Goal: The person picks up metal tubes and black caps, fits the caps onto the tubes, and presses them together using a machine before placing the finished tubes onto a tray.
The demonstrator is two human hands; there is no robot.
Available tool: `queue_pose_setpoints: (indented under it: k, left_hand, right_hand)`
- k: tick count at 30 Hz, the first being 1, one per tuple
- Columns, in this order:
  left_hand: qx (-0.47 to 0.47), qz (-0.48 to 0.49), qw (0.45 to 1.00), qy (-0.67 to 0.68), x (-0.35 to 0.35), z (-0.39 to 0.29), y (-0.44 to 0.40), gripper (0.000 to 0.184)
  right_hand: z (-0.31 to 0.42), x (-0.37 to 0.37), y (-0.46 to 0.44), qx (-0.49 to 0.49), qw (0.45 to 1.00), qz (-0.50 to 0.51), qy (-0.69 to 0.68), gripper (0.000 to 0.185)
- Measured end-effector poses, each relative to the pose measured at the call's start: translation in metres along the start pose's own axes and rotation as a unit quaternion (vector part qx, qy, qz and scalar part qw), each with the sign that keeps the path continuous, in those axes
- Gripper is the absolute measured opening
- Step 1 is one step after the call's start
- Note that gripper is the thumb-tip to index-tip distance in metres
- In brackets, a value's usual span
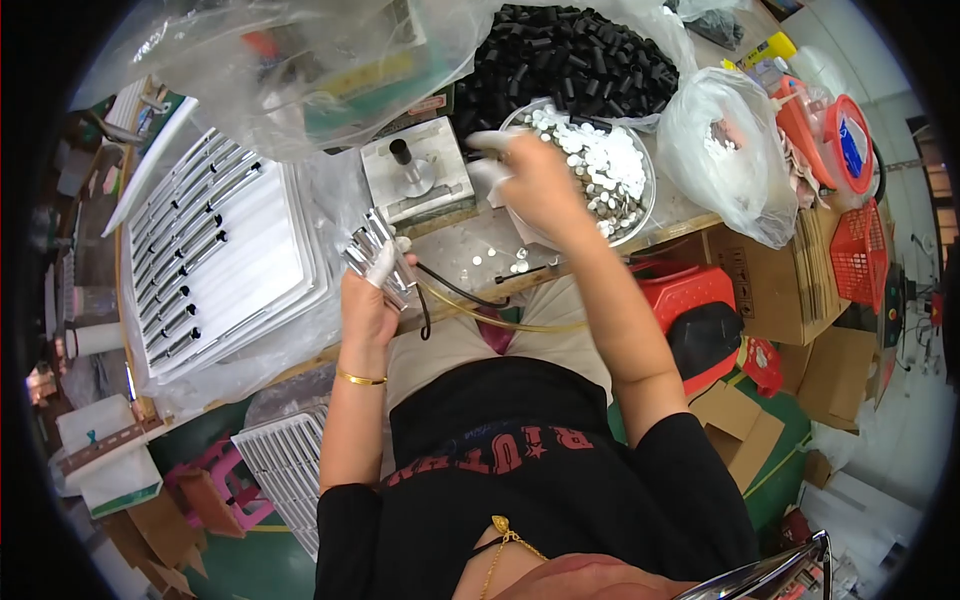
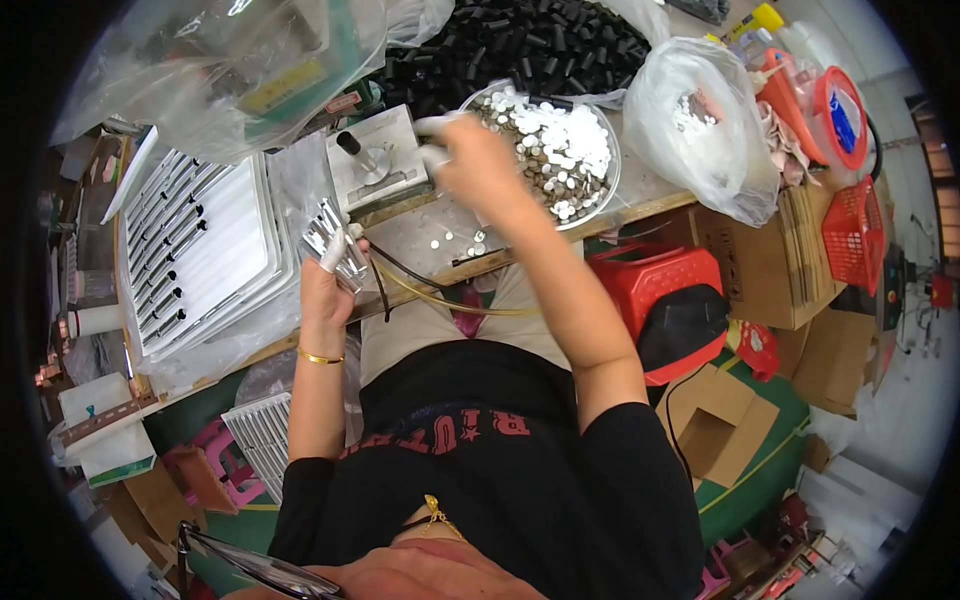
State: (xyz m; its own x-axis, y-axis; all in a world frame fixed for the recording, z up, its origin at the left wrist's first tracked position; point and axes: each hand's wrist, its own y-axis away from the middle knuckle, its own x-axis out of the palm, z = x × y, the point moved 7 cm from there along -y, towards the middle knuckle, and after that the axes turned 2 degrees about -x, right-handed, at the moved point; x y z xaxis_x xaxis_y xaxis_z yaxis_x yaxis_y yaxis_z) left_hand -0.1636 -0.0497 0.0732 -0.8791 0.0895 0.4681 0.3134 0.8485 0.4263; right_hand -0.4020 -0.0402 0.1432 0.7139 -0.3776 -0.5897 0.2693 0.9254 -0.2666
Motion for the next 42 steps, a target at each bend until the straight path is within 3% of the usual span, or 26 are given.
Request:
queue_pose_setpoints:
  k: [2, 4, 5, 8, 11, 14, 27, 32, 39, 42]
  left_hand:
    - [0.008, 0.012, 1.0, -0.022, -0.009, -0.006, 0.002, 0.027]
    - [-0.003, -0.003, 0.999, -0.033, -0.012, -0.006, 0.002, 0.029]
    - [0.002, -0.004, 1.0, -0.025, -0.01, -0.006, 0.002, 0.029]
    - [0.008, -0.002, 1.0, -0.01, 0.004, -0.003, 0.001, 0.029]
    - [-0.001, 0.016, 1.0, 0.008, 0.02, 0.004, 0.002, 0.026]
    - [-0.006, 0.02, 1.0, 0.004, 0.024, 0.007, 0.001, 0.026]
    - [-0.016, 0.02, 0.999, -0.026, 0.016, 0.022, -0.006, 0.028]
    - [-0.007, 0.017, 0.999, -0.03, 0.018, 0.021, -0.005, 0.027]
    - [-0.008, 0.002, 1.0, -0.027, 0.02, 0.013, -0.002, 0.028]
    - [0.034, -0.026, 0.999, -0.032, 0.015, 0.006, -0.004, 0.028]
  right_hand:
    - [-0.058, -0.03, 0.005, 0.036, 0.999, -0.03, 0.002, 0.02]
    - [-0.088, -0.066, 0.014, 0.171, 0.983, -0.032, 0.063, 0.016]
    - [-0.094, -0.074, 0.015, 0.172, 0.982, -0.032, 0.066, 0.016]
    - [-0.103, -0.083, 0.017, 0.169, 0.978, -0.028, 0.117, 0.017]
    - [-0.091, -0.072, 0.016, 0.09, 0.975, 0.015, 0.204, 0.016]
    - [-0.087, -0.068, 0.013, 0.018, 0.967, -0.012, 0.254, 0.016]
    - [-0.088, -0.056, 0.001, -0.01, 0.957, 0.064, 0.282, 0.021]
    - [-0.089, -0.049, -0.006, 0.023, 0.933, 0.139, 0.332, 0.023]
    - [-0.089, -0.059, -0.006, -0.032, 0.947, 0.139, 0.289, 0.021]
    - [-0.069, -0.066, -0.005, -0.005, 0.98, 0.075, 0.185, 0.018]
